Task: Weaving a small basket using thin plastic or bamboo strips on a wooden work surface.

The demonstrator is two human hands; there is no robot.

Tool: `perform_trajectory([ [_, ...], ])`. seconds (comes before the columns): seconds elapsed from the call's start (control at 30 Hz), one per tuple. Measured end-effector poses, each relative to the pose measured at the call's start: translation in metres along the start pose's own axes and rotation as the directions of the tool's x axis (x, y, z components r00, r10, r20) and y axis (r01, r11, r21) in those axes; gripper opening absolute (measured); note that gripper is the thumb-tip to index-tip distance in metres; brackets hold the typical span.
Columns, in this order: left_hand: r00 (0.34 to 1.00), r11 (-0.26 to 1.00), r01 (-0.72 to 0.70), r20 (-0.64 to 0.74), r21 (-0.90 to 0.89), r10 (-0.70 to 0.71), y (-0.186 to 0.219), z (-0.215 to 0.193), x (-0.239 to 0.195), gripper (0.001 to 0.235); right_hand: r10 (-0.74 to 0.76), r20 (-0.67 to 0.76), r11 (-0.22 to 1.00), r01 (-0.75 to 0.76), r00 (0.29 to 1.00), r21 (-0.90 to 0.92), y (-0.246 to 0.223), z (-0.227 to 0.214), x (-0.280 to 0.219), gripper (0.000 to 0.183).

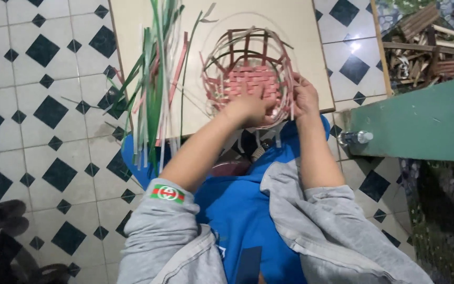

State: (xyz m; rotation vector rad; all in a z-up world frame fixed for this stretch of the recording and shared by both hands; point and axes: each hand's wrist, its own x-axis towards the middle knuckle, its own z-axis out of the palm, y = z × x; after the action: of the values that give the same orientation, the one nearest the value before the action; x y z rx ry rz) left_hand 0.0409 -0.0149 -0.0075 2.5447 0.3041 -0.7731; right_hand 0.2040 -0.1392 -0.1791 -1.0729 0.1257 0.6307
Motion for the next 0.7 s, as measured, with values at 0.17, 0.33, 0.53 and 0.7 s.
perform_trajectory([
  [0.17,0.996,0.981,-0.079,-0.023,0.176,0.084,-0.003,0.000,-0.002,0.078,-0.062,-0.034,0.983,0.055,0.997,-0.178,-0.044,0.043,-0.053,0.027],
  [0.33,0.999,0.994,0.016,0.040,0.106,-0.021,-0.006,0.018,0.036,0.076,-0.181,0.023,0.844,0.167,0.983,-0.510,-0.076,0.050,-0.064,0.033],
  [0.53,0.999,0.988,-0.045,0.022,0.149,0.042,-0.018,0.050,0.096,0.048,-0.250,0.107,0.658,0.250,0.962,-0.711,-0.088,0.052,-0.062,0.036],
  [0.7,0.997,0.991,-0.034,-0.068,0.132,0.043,-0.007,0.028,0.054,0.043,-0.056,0.062,0.906,0.076,0.997,-0.416,-0.049,0.031,-0.027,0.028],
])
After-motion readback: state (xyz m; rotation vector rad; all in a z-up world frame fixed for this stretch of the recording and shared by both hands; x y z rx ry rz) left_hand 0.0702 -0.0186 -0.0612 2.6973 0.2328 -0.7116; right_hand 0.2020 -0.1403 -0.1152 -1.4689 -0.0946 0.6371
